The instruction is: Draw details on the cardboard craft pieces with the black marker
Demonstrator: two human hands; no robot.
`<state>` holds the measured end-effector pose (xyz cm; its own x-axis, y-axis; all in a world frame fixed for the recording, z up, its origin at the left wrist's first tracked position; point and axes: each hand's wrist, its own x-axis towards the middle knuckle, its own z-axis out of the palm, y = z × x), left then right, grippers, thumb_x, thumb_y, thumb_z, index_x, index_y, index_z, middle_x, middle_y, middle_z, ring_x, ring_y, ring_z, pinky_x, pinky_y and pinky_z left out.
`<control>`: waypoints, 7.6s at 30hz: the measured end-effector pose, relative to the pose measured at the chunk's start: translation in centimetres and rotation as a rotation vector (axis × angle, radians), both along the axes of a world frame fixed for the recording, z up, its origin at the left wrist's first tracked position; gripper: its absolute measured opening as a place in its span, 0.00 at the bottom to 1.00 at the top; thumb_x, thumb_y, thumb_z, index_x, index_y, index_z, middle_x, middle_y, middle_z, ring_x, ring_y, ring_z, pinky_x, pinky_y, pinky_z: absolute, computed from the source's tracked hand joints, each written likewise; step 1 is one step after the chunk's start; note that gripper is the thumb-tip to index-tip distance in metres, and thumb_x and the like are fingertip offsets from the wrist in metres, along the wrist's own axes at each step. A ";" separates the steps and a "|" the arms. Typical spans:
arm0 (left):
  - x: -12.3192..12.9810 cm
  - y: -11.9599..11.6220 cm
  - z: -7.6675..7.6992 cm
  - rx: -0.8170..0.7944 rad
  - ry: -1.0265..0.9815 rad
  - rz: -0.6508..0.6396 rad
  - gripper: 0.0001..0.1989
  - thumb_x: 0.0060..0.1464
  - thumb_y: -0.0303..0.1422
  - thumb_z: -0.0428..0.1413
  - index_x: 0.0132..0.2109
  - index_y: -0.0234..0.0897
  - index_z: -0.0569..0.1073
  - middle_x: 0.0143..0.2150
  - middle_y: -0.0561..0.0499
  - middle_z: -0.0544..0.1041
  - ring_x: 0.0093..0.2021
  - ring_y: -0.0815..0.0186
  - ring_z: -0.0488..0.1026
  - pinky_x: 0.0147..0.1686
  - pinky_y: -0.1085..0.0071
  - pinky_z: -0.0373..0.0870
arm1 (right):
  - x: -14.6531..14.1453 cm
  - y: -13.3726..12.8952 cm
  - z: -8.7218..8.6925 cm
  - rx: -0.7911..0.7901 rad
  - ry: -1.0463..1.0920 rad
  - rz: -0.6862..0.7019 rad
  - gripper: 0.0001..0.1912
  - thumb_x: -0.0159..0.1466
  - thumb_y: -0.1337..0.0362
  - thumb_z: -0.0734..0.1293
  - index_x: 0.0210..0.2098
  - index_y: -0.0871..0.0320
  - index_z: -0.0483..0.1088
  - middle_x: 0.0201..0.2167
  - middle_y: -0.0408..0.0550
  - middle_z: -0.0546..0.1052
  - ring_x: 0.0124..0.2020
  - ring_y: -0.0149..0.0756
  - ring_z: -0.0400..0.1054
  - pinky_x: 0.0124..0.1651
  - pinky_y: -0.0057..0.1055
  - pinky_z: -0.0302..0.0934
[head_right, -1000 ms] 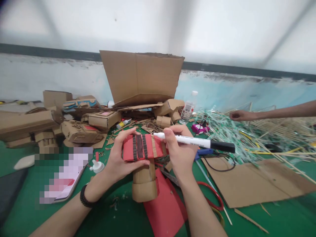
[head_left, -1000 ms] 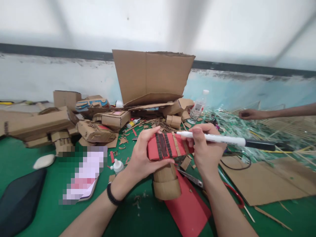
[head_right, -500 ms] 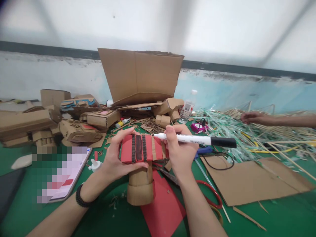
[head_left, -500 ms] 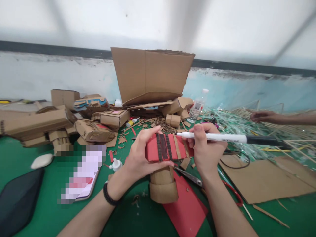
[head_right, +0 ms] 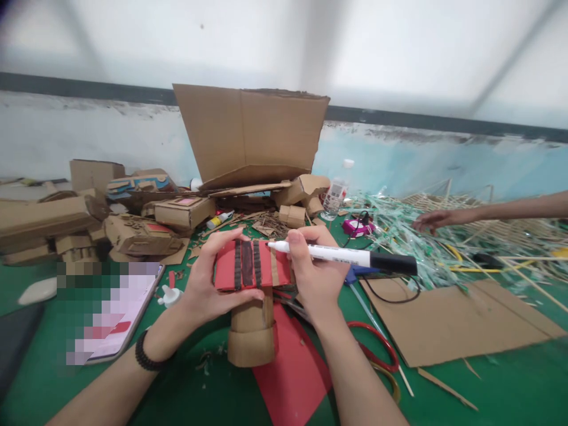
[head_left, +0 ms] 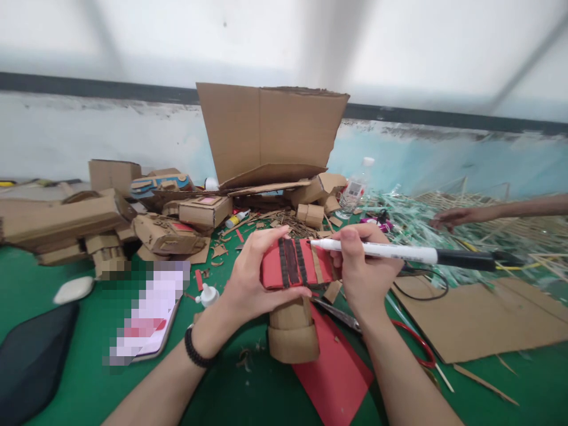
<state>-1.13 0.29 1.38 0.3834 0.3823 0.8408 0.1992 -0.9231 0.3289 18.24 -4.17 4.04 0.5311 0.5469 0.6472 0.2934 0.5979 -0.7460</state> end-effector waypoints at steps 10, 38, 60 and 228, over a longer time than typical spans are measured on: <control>0.1 -0.1 0.0 0.011 0.010 0.007 0.45 0.59 0.52 0.70 0.74 0.44 0.61 0.63 0.37 0.77 0.61 0.48 0.78 0.61 0.47 0.78 | 0.0 0.1 0.2 -0.008 -0.001 -0.107 0.23 0.69 0.45 0.74 0.28 0.56 0.74 0.17 0.38 0.73 0.17 0.30 0.66 0.21 0.27 0.60; 0.3 -0.2 -0.3 0.029 -0.015 0.041 0.48 0.56 0.50 0.73 0.74 0.39 0.62 0.63 0.37 0.77 0.60 0.51 0.79 0.63 0.53 0.77 | 0.1 0.1 0.1 0.164 -0.057 -0.019 0.11 0.68 0.59 0.78 0.40 0.52 0.72 0.27 0.37 0.74 0.21 0.32 0.72 0.24 0.32 0.66; -0.8 0.8 0.6 0.171 0.096 0.047 0.34 0.61 0.57 0.66 0.61 0.36 0.72 0.60 0.35 0.76 0.61 0.50 0.78 0.63 0.53 0.78 | -0.1 0.0 -0.9 0.008 -0.165 -0.067 0.07 0.72 0.56 0.73 0.47 0.50 0.75 0.39 0.43 0.77 0.34 0.36 0.75 0.38 0.38 0.70; 1.5 -1.7 -0.5 -0.144 -0.126 0.001 0.49 0.53 0.43 0.76 0.73 0.45 0.60 0.64 0.40 0.73 0.60 0.52 0.78 0.61 0.53 0.80 | -0.3 -1.2 -0.5 0.137 -0.218 -0.110 0.13 0.68 0.53 0.77 0.39 0.53 0.74 0.31 0.42 0.78 0.25 0.35 0.73 0.27 0.34 0.68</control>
